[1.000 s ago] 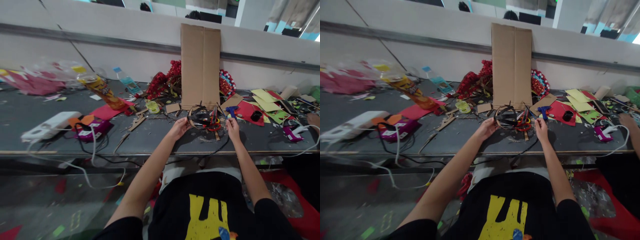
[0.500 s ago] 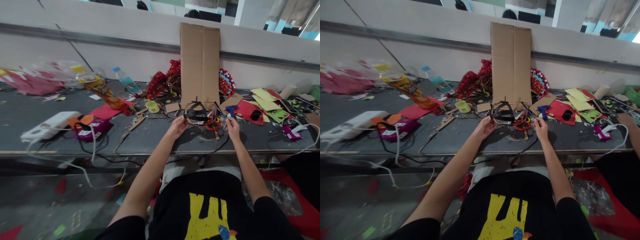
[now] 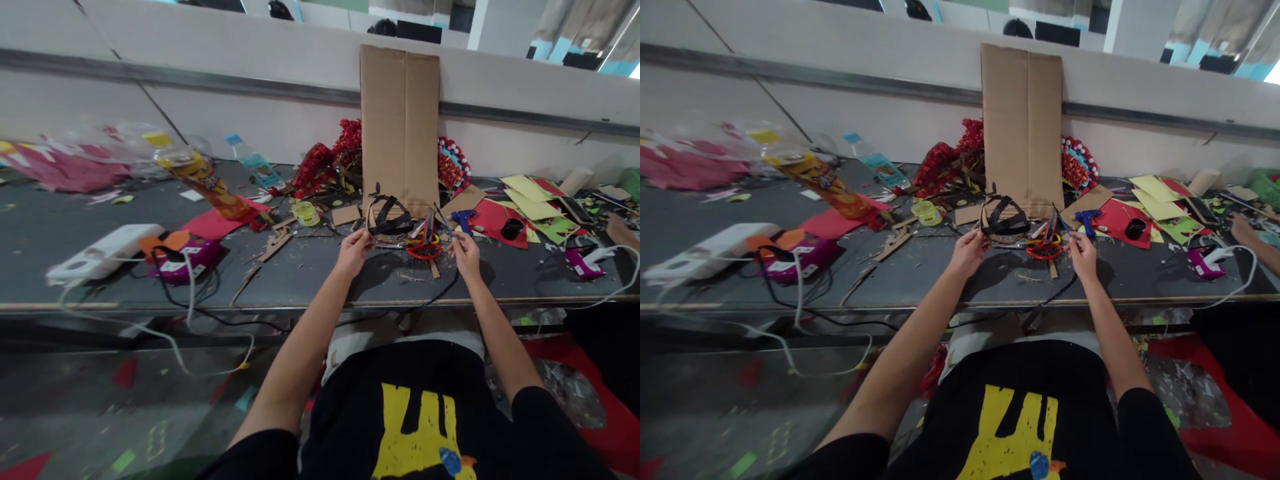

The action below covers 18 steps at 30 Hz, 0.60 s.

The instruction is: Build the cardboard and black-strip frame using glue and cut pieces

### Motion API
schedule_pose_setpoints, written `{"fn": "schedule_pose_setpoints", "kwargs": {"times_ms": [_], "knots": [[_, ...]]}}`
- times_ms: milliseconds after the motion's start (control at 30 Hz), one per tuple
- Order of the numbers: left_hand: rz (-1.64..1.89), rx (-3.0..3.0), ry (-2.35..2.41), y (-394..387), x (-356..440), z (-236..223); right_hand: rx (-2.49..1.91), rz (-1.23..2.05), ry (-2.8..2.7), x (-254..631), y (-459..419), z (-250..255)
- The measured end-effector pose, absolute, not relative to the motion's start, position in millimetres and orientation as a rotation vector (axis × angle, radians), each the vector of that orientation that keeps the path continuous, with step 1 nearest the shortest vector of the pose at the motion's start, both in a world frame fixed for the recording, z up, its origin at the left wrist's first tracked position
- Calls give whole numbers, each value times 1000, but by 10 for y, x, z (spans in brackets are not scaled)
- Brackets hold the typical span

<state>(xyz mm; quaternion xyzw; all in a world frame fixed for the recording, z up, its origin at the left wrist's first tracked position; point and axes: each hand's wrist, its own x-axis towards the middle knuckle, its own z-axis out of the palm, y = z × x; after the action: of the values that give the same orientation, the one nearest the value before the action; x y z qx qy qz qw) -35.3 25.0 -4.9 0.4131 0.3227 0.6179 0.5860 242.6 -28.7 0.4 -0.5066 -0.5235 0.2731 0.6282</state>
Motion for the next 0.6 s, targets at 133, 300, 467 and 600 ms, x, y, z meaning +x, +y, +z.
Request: {"fn": "schedule_pose_setpoints", "kwargs": {"times_ms": [133,300,467,600], "knots": [[1494,1024,777,239,-338,-26,-1149,597,-1180,2439,-251,30],[1527,1098,817,225,-324,-14,-1130,452,-1171,2437,-251,195],[1532,1182,861,203,-307,-5,-1092,189,-1169,2327,-369,458],[1547,1261,898,156,-295,14,-1021,-53,-1208,2138,-514,513]]}}
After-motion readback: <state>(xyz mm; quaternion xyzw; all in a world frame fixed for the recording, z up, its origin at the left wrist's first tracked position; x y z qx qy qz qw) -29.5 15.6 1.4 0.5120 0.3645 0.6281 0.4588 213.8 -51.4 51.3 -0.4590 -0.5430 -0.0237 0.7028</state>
